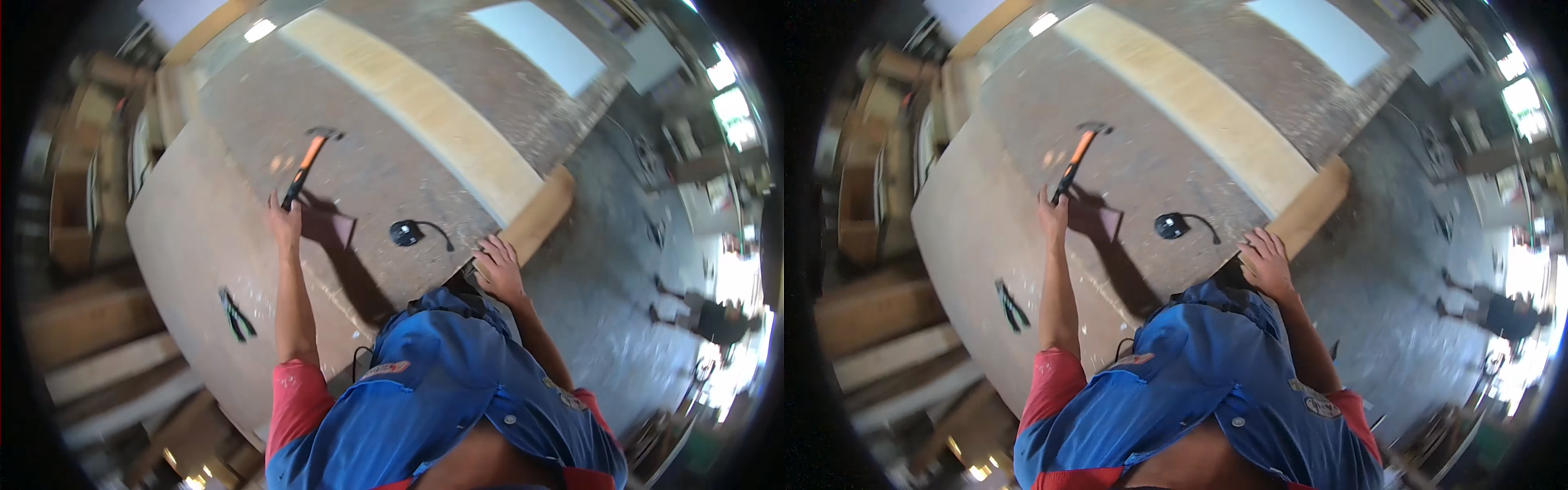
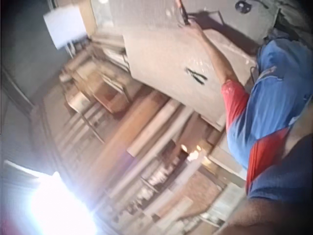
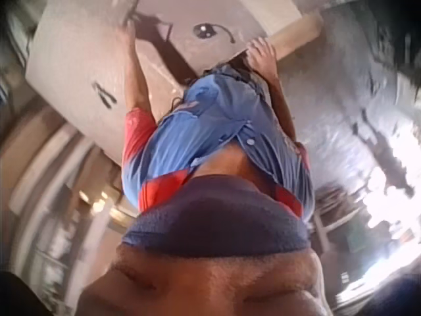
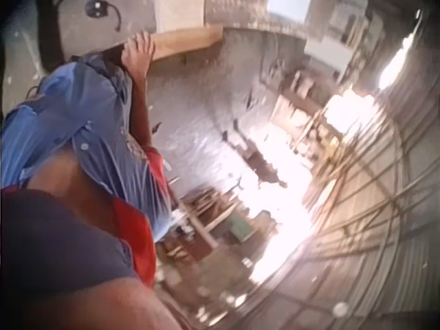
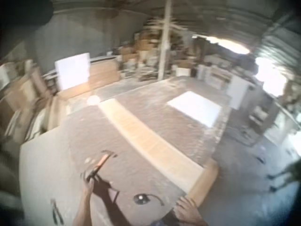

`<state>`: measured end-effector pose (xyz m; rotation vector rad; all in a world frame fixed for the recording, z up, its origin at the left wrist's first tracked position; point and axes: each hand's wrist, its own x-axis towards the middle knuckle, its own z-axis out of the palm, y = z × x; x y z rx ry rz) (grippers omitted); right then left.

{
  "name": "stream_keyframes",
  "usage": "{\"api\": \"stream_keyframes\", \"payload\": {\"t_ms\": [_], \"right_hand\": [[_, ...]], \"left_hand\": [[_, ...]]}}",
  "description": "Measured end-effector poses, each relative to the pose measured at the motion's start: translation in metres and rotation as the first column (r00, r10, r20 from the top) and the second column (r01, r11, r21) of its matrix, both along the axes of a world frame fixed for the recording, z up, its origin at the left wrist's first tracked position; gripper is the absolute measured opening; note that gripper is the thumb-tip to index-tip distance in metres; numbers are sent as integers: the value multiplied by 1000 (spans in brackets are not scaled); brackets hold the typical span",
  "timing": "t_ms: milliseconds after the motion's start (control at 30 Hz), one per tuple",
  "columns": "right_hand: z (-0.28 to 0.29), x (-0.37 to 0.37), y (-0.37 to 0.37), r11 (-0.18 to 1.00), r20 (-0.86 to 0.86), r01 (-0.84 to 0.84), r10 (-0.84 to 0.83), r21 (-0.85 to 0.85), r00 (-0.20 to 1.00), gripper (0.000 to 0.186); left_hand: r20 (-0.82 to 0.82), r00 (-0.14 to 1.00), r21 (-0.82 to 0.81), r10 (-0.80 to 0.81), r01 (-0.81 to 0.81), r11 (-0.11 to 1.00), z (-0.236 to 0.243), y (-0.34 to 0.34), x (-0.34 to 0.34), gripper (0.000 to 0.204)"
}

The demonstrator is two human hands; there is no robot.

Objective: The person cuts a white panel using a table saw, measures boards with a tape measure, and hammers a wooden strip on a workbench using a hammer.

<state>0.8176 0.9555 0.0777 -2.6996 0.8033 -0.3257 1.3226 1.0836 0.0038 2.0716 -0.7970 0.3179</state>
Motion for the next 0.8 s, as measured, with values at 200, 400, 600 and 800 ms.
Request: {"api": "stream_keyframes", "payload": {"t_ms": [200, 400, 600, 800], "right_hand": [[23, -13, 24, 939, 186, 293, -325, 182, 927, 36], [3, -23, 66, 825, 267, 380, -511, 419, 817, 18], [55, 24, 41, 548, 294, 76, -555, 833, 778, 29], [62, 61, -17, 349, 293, 126, -897, 928, 330, 33]], "left_hand": [[-68, 995, 538, -77, 101, 837, -6, -83, 19, 49], [-430, 821, 127, -375, 467, 875, -35, -67, 35, 20], [-775, 417, -215, -475, 532, 819, 64, -65, -213, 24], [-562, 198, -387, -803, 795, 467, 120, -79, -347, 42]]}}
